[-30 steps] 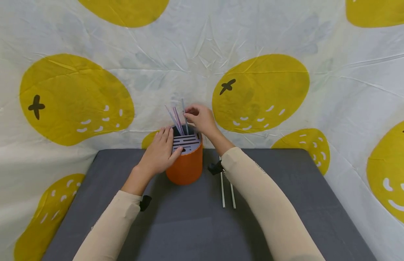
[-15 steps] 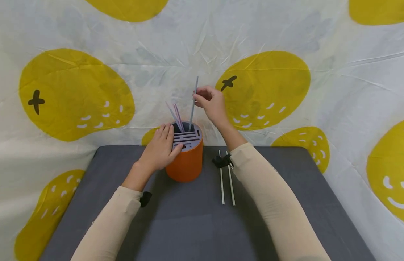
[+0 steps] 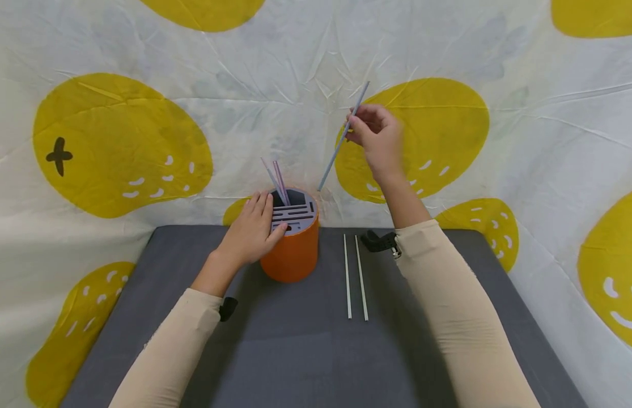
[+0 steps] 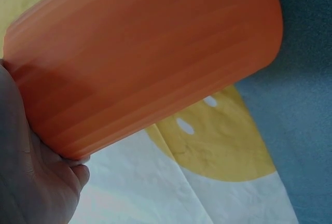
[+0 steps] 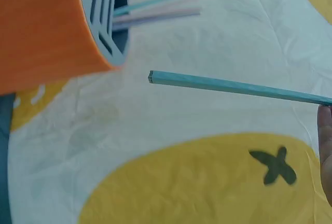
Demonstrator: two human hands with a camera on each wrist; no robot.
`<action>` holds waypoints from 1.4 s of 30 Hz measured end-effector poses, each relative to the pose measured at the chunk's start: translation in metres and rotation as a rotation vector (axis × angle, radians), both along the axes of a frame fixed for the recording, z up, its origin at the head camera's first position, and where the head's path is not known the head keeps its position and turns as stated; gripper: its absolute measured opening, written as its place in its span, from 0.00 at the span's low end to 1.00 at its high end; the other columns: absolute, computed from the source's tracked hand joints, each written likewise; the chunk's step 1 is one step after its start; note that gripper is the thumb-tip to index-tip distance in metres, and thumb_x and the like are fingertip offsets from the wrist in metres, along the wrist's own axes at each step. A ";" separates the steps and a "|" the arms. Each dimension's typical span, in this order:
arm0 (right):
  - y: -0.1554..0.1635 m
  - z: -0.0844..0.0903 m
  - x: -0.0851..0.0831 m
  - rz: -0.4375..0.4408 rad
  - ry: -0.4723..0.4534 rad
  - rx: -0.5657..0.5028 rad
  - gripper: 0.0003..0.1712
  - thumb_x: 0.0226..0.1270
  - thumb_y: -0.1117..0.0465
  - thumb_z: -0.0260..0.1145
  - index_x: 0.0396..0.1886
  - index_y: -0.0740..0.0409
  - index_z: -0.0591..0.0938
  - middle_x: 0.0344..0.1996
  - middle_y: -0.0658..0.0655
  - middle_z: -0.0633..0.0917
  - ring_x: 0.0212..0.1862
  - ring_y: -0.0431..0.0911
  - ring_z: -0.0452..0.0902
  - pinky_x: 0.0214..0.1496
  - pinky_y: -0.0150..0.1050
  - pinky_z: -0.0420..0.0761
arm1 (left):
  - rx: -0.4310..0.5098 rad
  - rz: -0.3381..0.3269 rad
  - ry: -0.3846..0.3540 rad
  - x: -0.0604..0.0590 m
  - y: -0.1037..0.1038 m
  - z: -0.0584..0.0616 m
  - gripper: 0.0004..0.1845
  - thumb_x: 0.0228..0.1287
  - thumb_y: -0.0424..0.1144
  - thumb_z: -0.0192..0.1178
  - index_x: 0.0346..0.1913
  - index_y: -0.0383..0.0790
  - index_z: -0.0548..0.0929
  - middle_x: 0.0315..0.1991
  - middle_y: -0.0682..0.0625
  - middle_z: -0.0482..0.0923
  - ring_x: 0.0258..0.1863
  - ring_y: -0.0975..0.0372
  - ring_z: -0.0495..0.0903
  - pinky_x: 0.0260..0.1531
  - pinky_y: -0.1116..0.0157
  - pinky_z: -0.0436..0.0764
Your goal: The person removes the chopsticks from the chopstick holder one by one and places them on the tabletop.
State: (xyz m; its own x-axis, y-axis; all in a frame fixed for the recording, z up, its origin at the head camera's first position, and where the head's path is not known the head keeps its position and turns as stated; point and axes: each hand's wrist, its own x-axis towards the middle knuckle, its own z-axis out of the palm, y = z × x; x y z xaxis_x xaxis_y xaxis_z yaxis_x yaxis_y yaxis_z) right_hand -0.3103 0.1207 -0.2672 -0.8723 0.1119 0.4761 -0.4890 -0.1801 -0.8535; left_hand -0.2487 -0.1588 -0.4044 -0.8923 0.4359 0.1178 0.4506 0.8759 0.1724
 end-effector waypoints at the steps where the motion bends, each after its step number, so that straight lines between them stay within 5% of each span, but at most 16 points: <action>1: 0.005 0.001 0.001 -0.005 0.002 -0.001 0.05 0.69 0.71 0.70 0.43 0.65 0.85 0.38 0.56 0.86 0.40 0.47 0.86 0.43 0.35 0.89 | -0.001 0.001 -0.001 0.000 0.000 0.000 0.45 0.82 0.61 0.36 0.82 0.29 0.43 0.84 0.34 0.39 0.84 0.44 0.38 0.83 0.47 0.42; 9: 0.045 -0.021 0.008 -0.094 -0.012 0.175 0.16 0.70 0.66 0.71 0.51 0.72 0.83 0.38 0.55 0.86 0.41 0.49 0.86 0.43 0.32 0.89 | -0.013 -0.007 0.002 0.000 0.003 0.001 0.45 0.82 0.61 0.36 0.82 0.29 0.43 0.84 0.33 0.40 0.84 0.42 0.40 0.83 0.47 0.44; 20: 0.089 -0.095 0.013 -0.142 -0.145 0.436 0.21 0.73 0.60 0.68 0.56 0.73 0.82 0.40 0.56 0.87 0.36 0.38 0.86 0.43 0.29 0.88 | -0.018 -0.011 -0.006 -0.002 0.003 0.001 0.45 0.81 0.62 0.36 0.82 0.28 0.44 0.84 0.33 0.41 0.84 0.42 0.40 0.82 0.46 0.44; 29: 0.107 -0.145 0.016 -0.137 -0.260 0.583 0.21 0.75 0.62 0.66 0.59 0.75 0.81 0.45 0.71 0.85 0.33 0.33 0.84 0.41 0.30 0.88 | -0.019 -0.010 -0.008 -0.002 0.002 0.001 0.45 0.82 0.62 0.36 0.82 0.28 0.43 0.84 0.33 0.40 0.84 0.41 0.41 0.82 0.46 0.43; 37: 0.115 -0.189 0.022 -0.116 -0.369 0.691 0.21 0.76 0.61 0.66 0.60 0.72 0.81 0.46 0.71 0.86 0.37 0.44 0.88 0.40 0.31 0.88 | -0.006 -0.021 -0.007 -0.004 0.001 0.001 0.45 0.82 0.61 0.36 0.82 0.27 0.43 0.83 0.32 0.41 0.84 0.42 0.40 0.83 0.46 0.43; 42: 0.114 -0.215 0.024 -0.112 -0.413 0.736 0.18 0.75 0.62 0.66 0.57 0.72 0.83 0.43 0.70 0.88 0.35 0.48 0.89 0.44 0.45 0.90 | -0.016 -0.015 -0.011 -0.005 -0.001 -0.001 0.45 0.82 0.62 0.34 0.82 0.28 0.42 0.84 0.33 0.39 0.84 0.42 0.39 0.83 0.47 0.42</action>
